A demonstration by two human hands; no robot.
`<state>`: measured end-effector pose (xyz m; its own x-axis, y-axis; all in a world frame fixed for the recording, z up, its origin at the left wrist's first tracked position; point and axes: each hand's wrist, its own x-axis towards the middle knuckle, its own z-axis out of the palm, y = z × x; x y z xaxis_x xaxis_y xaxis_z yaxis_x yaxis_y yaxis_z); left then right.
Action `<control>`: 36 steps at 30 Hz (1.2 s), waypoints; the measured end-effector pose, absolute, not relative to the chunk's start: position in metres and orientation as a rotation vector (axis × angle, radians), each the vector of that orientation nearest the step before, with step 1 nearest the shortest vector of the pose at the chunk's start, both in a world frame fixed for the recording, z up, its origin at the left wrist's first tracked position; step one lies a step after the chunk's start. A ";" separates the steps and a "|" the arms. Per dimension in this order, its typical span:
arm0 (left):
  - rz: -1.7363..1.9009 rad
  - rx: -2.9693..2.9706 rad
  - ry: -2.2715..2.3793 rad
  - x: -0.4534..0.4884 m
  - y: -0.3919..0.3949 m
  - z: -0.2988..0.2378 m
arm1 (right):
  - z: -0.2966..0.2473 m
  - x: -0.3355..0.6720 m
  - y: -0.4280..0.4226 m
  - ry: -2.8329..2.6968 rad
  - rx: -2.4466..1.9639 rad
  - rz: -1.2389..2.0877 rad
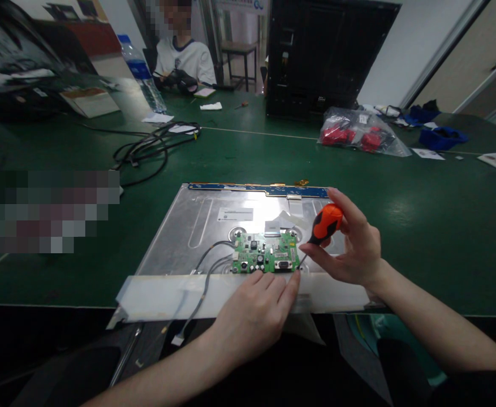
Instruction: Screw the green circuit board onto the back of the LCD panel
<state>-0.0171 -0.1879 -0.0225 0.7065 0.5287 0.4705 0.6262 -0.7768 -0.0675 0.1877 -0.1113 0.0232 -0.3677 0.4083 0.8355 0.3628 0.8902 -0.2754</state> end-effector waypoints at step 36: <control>-0.662 -2.717 -0.929 -0.016 -0.186 -0.022 | 0.024 0.189 -0.109 -1.956 -0.454 0.170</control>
<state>-0.0162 -0.1860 -0.0218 0.7029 0.5324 0.4718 0.6195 -0.7840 -0.0383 0.1885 -0.1088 0.0236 -0.3574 0.3889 0.8491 0.2366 0.9172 -0.3205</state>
